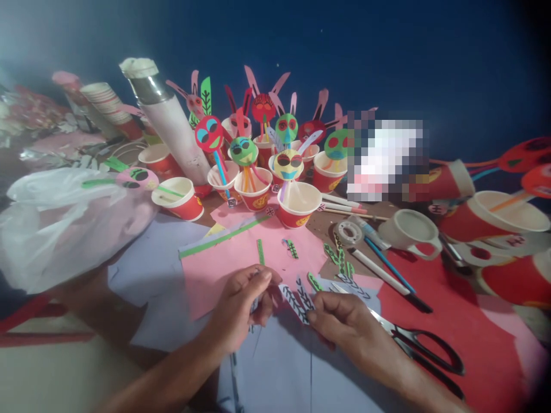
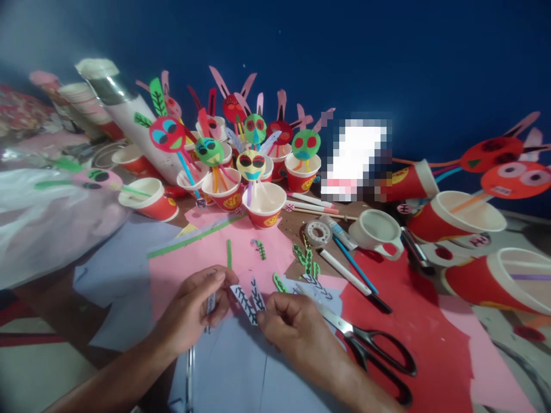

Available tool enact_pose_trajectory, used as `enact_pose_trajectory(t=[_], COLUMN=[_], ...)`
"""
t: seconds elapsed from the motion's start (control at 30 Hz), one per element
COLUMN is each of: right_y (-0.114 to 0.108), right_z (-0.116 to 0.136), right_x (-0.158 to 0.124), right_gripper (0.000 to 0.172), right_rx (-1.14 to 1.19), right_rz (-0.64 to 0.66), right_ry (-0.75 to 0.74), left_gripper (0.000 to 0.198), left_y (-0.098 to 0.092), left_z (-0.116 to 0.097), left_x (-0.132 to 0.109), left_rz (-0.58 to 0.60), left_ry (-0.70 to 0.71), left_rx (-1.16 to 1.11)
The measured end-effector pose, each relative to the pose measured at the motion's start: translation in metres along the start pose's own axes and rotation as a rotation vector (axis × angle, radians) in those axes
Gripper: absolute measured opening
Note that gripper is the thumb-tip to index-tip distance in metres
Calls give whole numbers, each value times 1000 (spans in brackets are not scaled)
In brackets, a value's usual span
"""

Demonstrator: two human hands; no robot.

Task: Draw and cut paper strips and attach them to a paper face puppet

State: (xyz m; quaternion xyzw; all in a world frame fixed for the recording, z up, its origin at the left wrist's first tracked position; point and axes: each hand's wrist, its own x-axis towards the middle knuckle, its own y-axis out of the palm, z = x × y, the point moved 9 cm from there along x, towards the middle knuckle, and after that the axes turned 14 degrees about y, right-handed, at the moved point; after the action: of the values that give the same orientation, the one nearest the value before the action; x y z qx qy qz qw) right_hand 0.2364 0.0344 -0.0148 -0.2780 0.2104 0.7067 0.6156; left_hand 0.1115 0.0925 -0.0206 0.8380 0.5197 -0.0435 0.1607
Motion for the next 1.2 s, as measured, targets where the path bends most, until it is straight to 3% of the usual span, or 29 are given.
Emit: enact_pose_trajectory(t=[0.27,0.6,1.2], right_y=[1,3,1], right_z=[4,0,-5], right_x=[-2,6,7], right_gripper=[35,41,40], right_rx=[19,177,214], right_rz=[-25,75,60], right_ry=[-14,19,24], left_gripper=[24,19,17], left_y=[8,3,3], left_z=[3,1,1], left_x=[-2,-1,-2], left_rz=[76,13,9], left_ry=[1,-4,-7], left_rx=[79,59,88])
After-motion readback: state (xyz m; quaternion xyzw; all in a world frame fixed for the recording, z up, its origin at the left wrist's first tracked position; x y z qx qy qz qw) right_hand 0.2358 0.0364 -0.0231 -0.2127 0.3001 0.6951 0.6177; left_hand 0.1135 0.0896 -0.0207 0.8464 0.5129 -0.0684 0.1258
